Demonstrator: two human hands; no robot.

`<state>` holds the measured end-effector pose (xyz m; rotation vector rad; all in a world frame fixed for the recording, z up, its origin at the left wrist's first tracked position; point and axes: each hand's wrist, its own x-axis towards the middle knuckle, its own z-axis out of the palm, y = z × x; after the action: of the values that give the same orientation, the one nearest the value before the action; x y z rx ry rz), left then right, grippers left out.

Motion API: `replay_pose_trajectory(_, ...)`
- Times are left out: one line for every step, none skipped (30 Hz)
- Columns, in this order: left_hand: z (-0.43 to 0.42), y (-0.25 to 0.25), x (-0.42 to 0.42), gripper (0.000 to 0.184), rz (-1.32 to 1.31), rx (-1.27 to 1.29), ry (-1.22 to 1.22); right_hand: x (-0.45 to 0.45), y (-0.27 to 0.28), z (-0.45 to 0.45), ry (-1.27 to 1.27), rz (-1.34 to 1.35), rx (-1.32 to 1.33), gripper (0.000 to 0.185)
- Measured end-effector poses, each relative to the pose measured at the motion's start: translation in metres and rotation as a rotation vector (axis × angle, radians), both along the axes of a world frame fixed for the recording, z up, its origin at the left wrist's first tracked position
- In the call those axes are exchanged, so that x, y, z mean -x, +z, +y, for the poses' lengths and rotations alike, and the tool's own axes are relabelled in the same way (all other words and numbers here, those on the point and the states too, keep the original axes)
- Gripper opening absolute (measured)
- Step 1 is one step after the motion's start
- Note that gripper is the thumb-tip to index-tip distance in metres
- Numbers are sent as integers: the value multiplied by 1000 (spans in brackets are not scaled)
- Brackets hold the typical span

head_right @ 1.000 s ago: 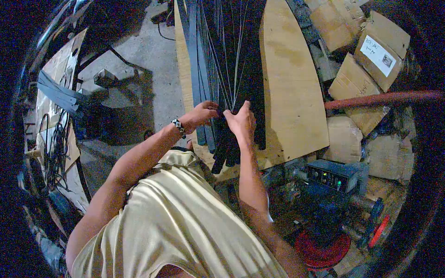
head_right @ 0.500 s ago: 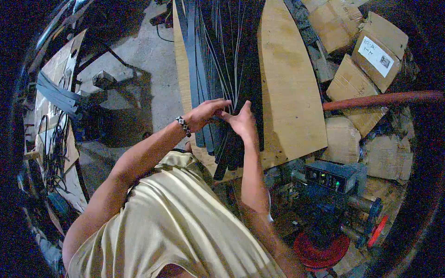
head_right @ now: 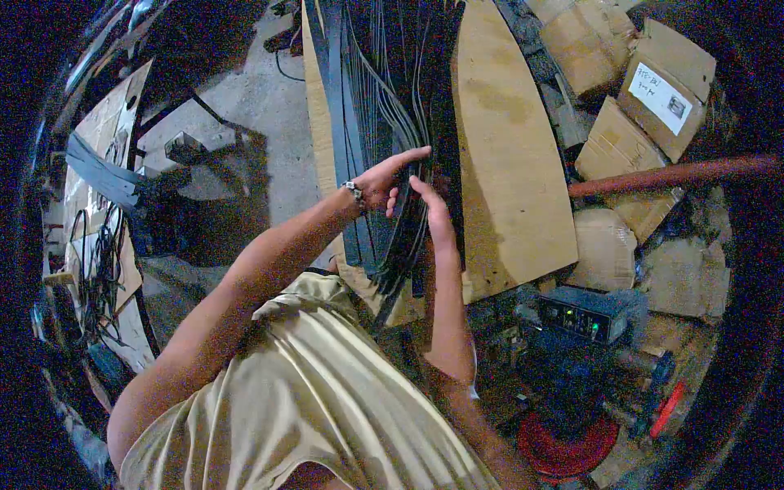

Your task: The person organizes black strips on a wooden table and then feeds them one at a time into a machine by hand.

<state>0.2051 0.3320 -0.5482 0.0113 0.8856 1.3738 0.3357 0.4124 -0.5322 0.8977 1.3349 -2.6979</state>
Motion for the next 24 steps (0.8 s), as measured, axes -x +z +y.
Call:
replay_pose_trajectory(4, -1, 6, 63, 17, -11, -105, -1, -4, 0, -37, 15, 63, 39)
replay_pose_trajectory(9, -4, 12, 61, 33, -23, -214, -2, 2, 0, -6, 5, 25, 44)
replay_pose_trajectory(15, -8, 13, 59, 48, -36, -327, -4, 8, -2, -11, -55, 20, 44)
replay_pose_trajectory(26, -16, 5, 52, -3, -7, -217, -7, 15, -4, -16, -116, 16, 45)
replay_pose_trajectory(26, -10, 2, 49, 20, 11, -212, -7, 20, -8, -22, -174, 11, 46)
replay_pose_trajectory(26, -10, -1, 47, 96, -1, -187, -8, 9, -12, 1, -129, 18, 49)
replay_pose_trajectory(25, -10, -2, 46, 170, -14, -161, -20, 13, -14, 39, -169, 14, 47)
replay_pose_trajectory(39, -51, 3, 42, 114, -61, -169, -26, 14, -21, 9, -148, 11, 46)
replay_pose_trajectory(38, -48, 1, 41, 69, -59, -141, -30, 14, -30, -15, -129, 9, 44)
replay_pose_trajectory(35, -46, -1, 40, 21, -53, -109, -35, 17, -39, -105, -114, -8, 39)
replay_pose_trajectory(31, -42, -3, 39, -27, -44, -76, -37, 13, -39, -102, -74, 33, 38)
replay_pose_trajectory(25, -32, -3, 36, -125, -96, -105, -39, 7, -40, -101, -34, 76, 36)
replay_pose_trajectory(21, -21, -4, 36, -14, -38, -132, -39, 3, -40, -102, 8, 119, 35)
replay_pose_trajectory(13, 6, -8, 37, 97, 19, -162, -35, -1, -45, -144, 39, 119, 34)
replay_pose_trajectory(9, 19, -11, 37, 209, 74, -194, -33, -2, -47, -141, 48, 125, 34)
replay_pose_trajectory(8, 13, -12, 35, 184, 75, -218, -31, -1, -49, -139, 58, 131, 35)
replay_pose_trajectory(7, 2, -11, 34, 162, 74, -242, -29, 1, -52, -137, 71, 135, 35)
replay_pose_trajectory(6, -6, -8, 33, 141, 73, -263, -27, 6, -60, -212, 50, 139, 36)
replay_pose_trajectory(5, -14, -5, 32, 143, 71, -254, -28, 2, -61, -216, 39, 180, 36)
replay_pose_trajectory(2, -14, -2, 31, 142, 68, -242, -28, 0, -64, -217, 26, 221, 36)
replay_pose_trajectory(0, -13, -1, 31, 142, 65, -228, -28, 0, -66, -216, 13, 262, 37)
replay_pose_trajectory(-2, -11, 1, 27, 94, 97, -254, -34, 4, -66, -170, 61, 310, 38)
replay_pose_trajectory(-2, -12, 0, 26, 33, 59, -225, -40, 5, -67, -130, 51, 267, 39)
replay_pose_trajectory(0, -13, -2, 25, -29, 22, -196, -46, 5, -68, -90, 40, 225, 40)
